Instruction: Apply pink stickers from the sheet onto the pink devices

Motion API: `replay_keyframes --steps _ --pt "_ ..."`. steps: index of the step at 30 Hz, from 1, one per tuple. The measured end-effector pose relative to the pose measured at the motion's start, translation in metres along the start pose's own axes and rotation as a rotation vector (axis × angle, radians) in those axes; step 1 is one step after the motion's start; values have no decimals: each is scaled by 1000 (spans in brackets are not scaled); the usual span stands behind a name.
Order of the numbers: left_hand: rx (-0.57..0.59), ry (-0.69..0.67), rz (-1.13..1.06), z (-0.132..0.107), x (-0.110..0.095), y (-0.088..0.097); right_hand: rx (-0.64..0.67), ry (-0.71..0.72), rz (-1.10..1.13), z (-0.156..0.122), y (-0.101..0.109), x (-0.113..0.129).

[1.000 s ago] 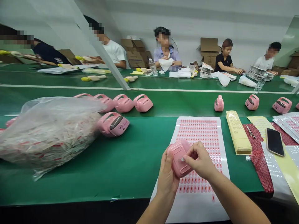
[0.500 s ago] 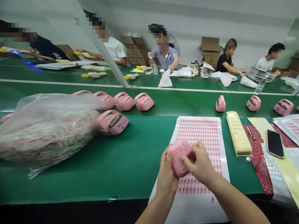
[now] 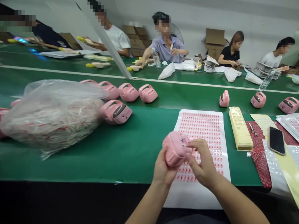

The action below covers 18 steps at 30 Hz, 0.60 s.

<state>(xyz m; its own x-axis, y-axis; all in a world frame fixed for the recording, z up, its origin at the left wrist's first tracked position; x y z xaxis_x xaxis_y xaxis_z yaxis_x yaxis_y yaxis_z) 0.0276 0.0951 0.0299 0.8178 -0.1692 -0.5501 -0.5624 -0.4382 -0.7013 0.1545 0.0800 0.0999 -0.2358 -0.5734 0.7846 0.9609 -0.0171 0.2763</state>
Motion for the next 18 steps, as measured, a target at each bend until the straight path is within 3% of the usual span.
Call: replay_keyframes --steps 3,8,13,18 --pt "-50 -47 -139 6 -24 24 -48 -28 -53 -25 -8 -12" --pt "155 -235 -234 9 -56 59 181 -32 -179 -73 -62 -34" --pt "223 -248 -282 9 -57 78 283 57 -316 -94 -101 -39" --pt "224 -198 -315 10 -52 85 249 99 -382 -105 -115 -42"
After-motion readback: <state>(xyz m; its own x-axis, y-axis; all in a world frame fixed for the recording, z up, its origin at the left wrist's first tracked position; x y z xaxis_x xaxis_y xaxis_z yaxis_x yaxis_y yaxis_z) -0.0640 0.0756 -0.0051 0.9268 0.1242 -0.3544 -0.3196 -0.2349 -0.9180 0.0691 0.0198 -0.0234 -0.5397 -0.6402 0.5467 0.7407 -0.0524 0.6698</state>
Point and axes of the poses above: each hand's wrist, its own z-axis towards the middle knuckle, its own y-axis out of the back of the hand, x = y × z, the point moved 5 cm from there along z, towards the middle knuckle, and after that the axes turned 4 degrees about z, right-handed, at the moved point
